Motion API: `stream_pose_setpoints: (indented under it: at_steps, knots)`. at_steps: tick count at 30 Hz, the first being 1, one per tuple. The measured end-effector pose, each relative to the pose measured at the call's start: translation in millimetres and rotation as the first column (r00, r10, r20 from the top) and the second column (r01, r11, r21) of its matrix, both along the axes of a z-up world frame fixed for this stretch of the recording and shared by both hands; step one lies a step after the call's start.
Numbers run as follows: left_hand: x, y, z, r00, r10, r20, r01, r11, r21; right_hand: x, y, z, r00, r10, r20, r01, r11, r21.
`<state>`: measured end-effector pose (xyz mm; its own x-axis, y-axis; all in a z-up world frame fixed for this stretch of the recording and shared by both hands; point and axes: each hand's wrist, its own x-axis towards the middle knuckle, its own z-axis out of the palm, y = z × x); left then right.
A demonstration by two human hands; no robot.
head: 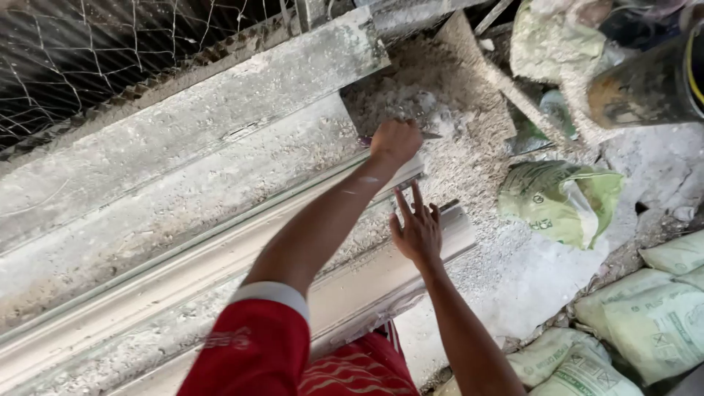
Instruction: Clean and refine a decorative plaster molding strip using a small metal scraper.
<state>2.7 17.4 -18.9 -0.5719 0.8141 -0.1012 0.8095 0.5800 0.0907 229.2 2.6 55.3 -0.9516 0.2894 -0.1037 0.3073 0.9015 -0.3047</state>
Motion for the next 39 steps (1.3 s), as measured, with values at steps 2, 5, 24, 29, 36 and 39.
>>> stream_pose_setpoints:
  at_steps: [2, 5, 24, 29, 36, 39]
  knots:
    - [-10, -28, 79, 0.995, -0.097, 0.037, 0.098, 0.995, -0.014, 5, 3, 2, 1.000, 0.007, 0.009, -0.007, 1.000, 0.012]
    - [-12, -105, 145, 0.968, -0.045, 0.245, 0.029, 0.997, 0.068, 4, -4, 7, 1.000, 0.004, 0.007, -0.004, 1.000, 0.001]
    - [350, -485, 126, 0.630, 0.497, 0.596, -0.774, 0.337, 0.536, 19, 25, -62, 0.991, 0.102, -0.089, -0.087, 0.983, 0.161]
    - [399, -556, 182, 0.442, 0.534, 0.721, -0.881, 0.110, 0.459, 45, -47, -65, 0.944, 0.096, -0.316, -0.068, 0.993, 0.097]
    - [531, -702, 159, 0.266, 0.568, 0.779, -0.936, -0.041, 0.349, 128, -330, -19, 0.932, -0.086, -0.353, -0.195, 0.701, -0.686]
    - [598, -772, 175, 0.282, 0.624, 0.729, -0.909, -0.069, 0.411, 161, -451, -30, 0.969, 0.088, -0.230, -0.242, 0.509, -0.826]
